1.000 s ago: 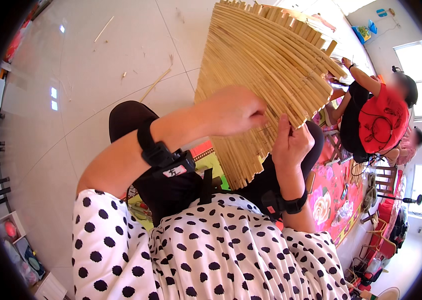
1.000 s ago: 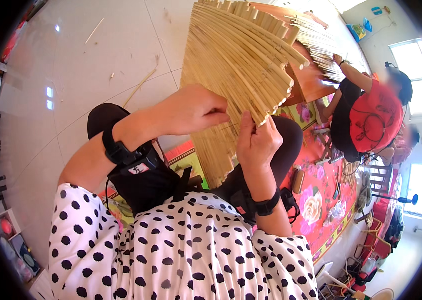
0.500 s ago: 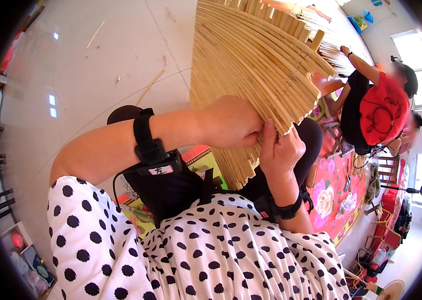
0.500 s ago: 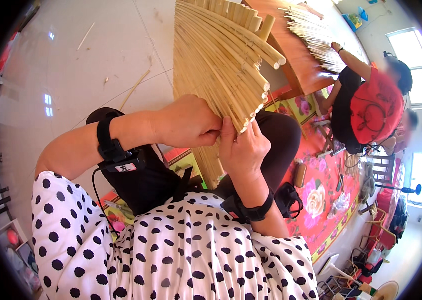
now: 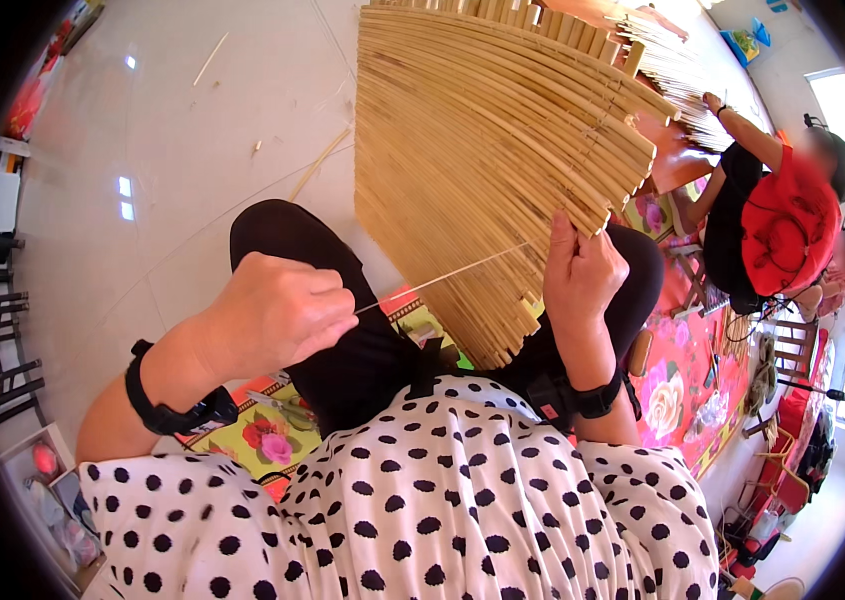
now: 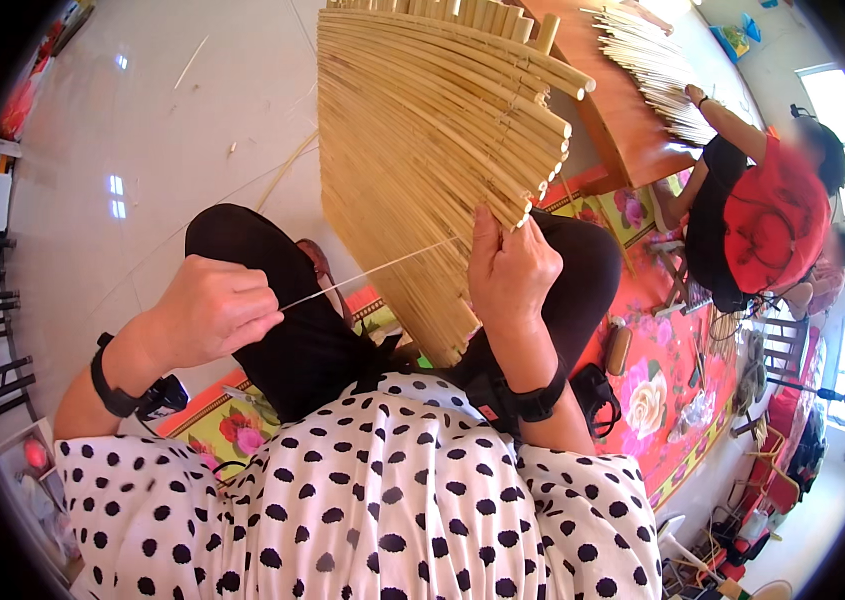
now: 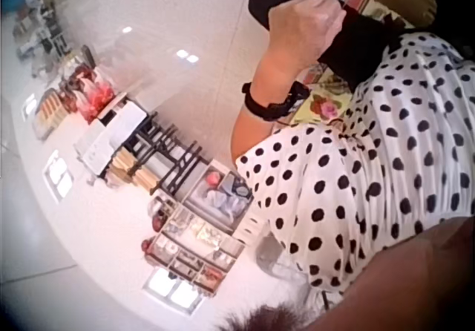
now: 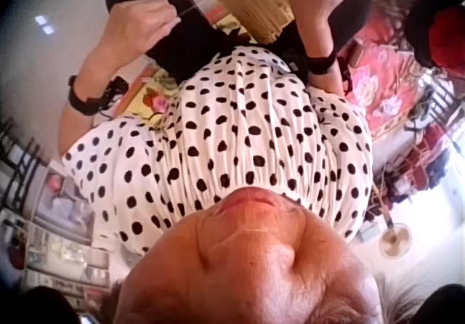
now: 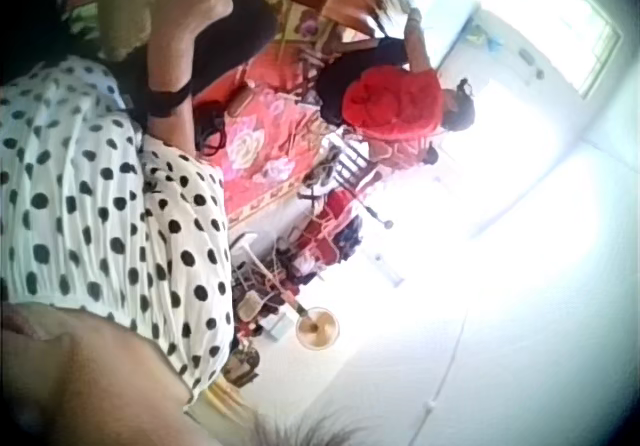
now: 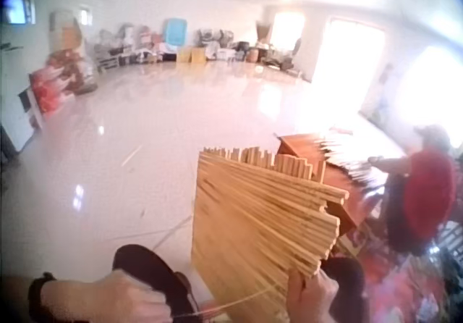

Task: The person sits on the floor and weaves a bundle of bamboo sticks together using a thin string. They wrap the string around the sticks, pull it tight, and adjust the bundle's position repeatedly to secure the structure.

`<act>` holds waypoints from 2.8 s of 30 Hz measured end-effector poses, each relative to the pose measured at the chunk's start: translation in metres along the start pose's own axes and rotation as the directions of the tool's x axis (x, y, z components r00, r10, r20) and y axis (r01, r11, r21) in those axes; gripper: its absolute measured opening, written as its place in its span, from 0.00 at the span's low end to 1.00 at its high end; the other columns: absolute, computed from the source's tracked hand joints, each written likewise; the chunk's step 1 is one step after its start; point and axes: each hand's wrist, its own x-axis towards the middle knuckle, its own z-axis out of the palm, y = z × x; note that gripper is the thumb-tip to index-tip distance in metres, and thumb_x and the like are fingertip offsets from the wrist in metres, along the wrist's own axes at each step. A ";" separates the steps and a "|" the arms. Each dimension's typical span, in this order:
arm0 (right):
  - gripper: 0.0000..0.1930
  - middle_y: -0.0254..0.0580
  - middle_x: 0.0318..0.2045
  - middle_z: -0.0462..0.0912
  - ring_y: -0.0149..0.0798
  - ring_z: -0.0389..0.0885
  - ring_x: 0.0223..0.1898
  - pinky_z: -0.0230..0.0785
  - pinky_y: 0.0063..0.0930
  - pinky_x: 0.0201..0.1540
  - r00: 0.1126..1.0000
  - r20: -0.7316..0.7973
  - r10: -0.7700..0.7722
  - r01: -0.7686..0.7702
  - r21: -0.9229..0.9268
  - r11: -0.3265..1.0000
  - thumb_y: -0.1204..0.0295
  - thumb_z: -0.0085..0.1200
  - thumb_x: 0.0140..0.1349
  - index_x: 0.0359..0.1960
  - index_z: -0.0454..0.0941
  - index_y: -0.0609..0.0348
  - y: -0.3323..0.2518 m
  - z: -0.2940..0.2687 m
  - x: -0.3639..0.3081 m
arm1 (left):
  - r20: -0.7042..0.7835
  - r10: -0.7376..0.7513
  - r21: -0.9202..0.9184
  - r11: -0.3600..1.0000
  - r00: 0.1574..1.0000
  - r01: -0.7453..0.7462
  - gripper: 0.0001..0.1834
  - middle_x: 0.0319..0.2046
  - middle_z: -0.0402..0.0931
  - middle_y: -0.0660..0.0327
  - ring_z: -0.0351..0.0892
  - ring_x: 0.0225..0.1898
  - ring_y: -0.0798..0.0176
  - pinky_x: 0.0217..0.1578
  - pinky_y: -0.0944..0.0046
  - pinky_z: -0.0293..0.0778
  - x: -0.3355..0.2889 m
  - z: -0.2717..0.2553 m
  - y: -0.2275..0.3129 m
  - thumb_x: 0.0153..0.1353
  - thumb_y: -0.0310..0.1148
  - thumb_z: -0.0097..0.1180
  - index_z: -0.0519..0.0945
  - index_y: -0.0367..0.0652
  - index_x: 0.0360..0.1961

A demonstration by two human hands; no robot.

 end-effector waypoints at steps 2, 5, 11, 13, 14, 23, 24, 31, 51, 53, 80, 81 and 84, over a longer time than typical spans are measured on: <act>0.05 0.45 0.21 0.77 0.46 0.77 0.19 0.67 0.32 0.21 1.000 0.004 -0.001 0.001 0.020 1.000 0.75 0.58 0.61 0.38 0.79 0.62 -0.001 0.000 0.002 | -0.045 -0.049 0.105 0.993 0.998 0.053 0.10 0.21 0.67 0.65 0.73 0.25 0.63 0.20 0.62 0.69 -0.003 0.000 0.004 0.50 0.30 0.64 0.73 0.44 0.20; 0.05 0.45 0.20 0.77 0.45 0.77 0.18 0.66 0.32 0.20 1.000 -0.002 0.006 -0.005 0.043 0.999 0.74 0.58 0.61 0.37 0.80 0.61 -0.001 -0.003 0.002 | 0.009 -0.179 0.209 0.962 0.984 0.174 0.08 0.29 0.73 0.63 0.75 0.32 0.61 0.26 0.63 0.72 -0.005 -0.002 0.008 0.48 0.29 0.65 0.76 0.44 0.26; 0.05 0.44 0.20 0.77 0.44 0.77 0.18 0.66 0.31 0.20 0.997 0.049 0.061 -0.064 0.067 0.996 0.73 0.59 0.61 0.35 0.80 0.61 -0.013 -0.004 0.001 | -0.308 -0.348 -0.247 0.928 0.885 0.279 0.17 0.52 0.75 0.54 0.82 0.34 0.56 0.34 0.62 0.77 0.047 0.028 0.035 0.49 0.22 0.62 0.76 0.37 0.42; 0.05 0.44 0.20 0.77 0.43 0.77 0.18 0.67 0.31 0.20 0.999 0.040 0.034 -0.036 0.066 0.997 0.73 0.59 0.61 0.35 0.80 0.62 -0.015 -0.003 0.000 | -0.309 -0.361 -0.445 0.872 0.880 0.202 0.17 0.54 0.73 0.52 0.82 0.30 0.59 0.31 0.64 0.78 0.077 0.059 0.038 0.51 0.23 0.62 0.74 0.37 0.43; 0.05 0.44 0.20 0.77 0.43 0.77 0.18 0.67 0.30 0.20 0.999 0.033 0.022 -0.024 0.060 0.998 0.73 0.59 0.60 0.35 0.80 0.62 -0.015 -0.004 0.000 | -0.360 -0.387 -0.486 0.854 0.849 0.183 0.16 0.49 0.74 0.53 0.81 0.29 0.58 0.30 0.62 0.77 0.091 0.077 0.041 0.51 0.23 0.63 0.74 0.37 0.42; 0.11 0.46 0.28 0.82 0.35 0.85 0.27 0.77 0.25 0.30 0.946 0.216 0.241 -0.311 0.396 0.864 0.78 0.59 0.55 0.40 0.79 0.67 -0.017 -0.020 -0.006 | -0.417 -0.419 -0.588 0.801 0.807 0.112 0.06 0.32 0.73 0.55 0.78 0.25 0.60 0.26 0.62 0.73 0.111 0.123 0.046 0.59 0.23 0.56 0.73 0.36 0.37; 0.12 0.46 0.31 0.82 0.35 0.85 0.28 0.78 0.25 0.32 0.941 0.236 0.244 -0.326 0.433 0.840 0.79 0.59 0.54 0.42 0.78 0.67 -0.014 -0.021 -0.008 | -0.313 -0.499 -0.732 0.669 0.808 0.129 0.04 0.31 0.74 0.56 0.77 0.25 0.62 0.26 0.63 0.73 0.111 0.119 0.048 0.61 0.24 0.54 0.72 0.36 0.36; 0.20 0.49 0.48 0.78 0.33 0.85 0.34 0.80 0.24 0.38 0.953 0.202 0.224 -0.294 0.453 0.842 0.81 0.61 0.51 0.49 0.77 0.67 -0.013 -0.015 -0.022 | 0.003 -0.562 -0.873 0.402 0.827 0.276 0.06 0.23 0.76 0.61 0.75 0.22 0.70 0.24 0.70 0.70 0.104 0.100 0.047 0.66 0.28 0.50 0.74 0.34 0.35; 0.18 0.47 0.49 0.74 0.40 0.82 0.26 0.77 0.29 0.30 0.957 0.121 0.266 -0.292 0.423 0.858 0.80 0.59 0.48 0.44 0.79 0.63 -0.028 -0.010 -0.021 | -0.441 -0.790 -0.092 0.512 0.426 0.854 0.11 0.45 0.77 0.55 0.76 0.28 0.68 0.28 0.68 0.74 -0.121 -0.040 0.033 0.60 0.23 0.54 0.80 0.36 0.44; 0.17 0.47 0.48 0.74 0.40 0.83 0.27 0.77 0.29 0.30 0.966 0.098 0.240 -0.258 0.438 0.861 0.80 0.59 0.47 0.43 0.79 0.62 -0.027 -0.010 -0.022 | -0.564 -0.617 0.067 0.628 0.549 0.775 0.16 0.57 0.71 0.54 0.77 0.29 0.69 0.27 0.70 0.77 -0.052 -0.018 0.046 0.58 0.19 0.53 0.78 0.36 0.49; 0.32 0.47 0.53 0.71 0.36 0.83 0.34 0.80 0.26 0.37 0.935 0.194 0.298 -0.345 0.693 0.633 0.79 0.67 0.45 0.56 0.71 0.61 -0.023 -0.010 -0.026 | -0.236 -0.514 -0.966 0.032 0.825 -0.256 0.09 0.32 0.75 0.58 0.70 0.25 0.63 0.41 0.50 0.69 0.045 0.028 0.030 0.63 0.36 0.58 0.71 0.47 0.35; 0.32 0.46 0.53 0.70 0.33 0.83 0.33 0.80 0.24 0.37 0.936 0.202 0.289 -0.345 0.697 0.628 0.80 0.68 0.45 0.56 0.71 0.62 -0.025 -0.011 -0.026 | -0.180 -0.334 -0.973 -0.076 0.925 -0.216 0.09 0.34 0.75 0.57 0.70 0.24 0.63 0.42 0.48 0.69 0.044 0.025 0.026 0.63 0.37 0.58 0.70 0.47 0.36; 0.34 0.47 0.54 0.70 0.34 0.83 0.33 0.81 0.25 0.38 0.932 0.271 0.241 -0.362 0.723 0.588 0.80 0.69 0.43 0.57 0.71 0.61 -0.028 -0.014 -0.026 | 0.009 -0.562 -0.942 0.274 0.827 0.196 0.14 0.39 0.74 0.58 0.72 0.27 0.67 0.38 0.61 0.73 0.053 0.025 0.042 0.62 0.28 0.55 0.70 0.41 0.48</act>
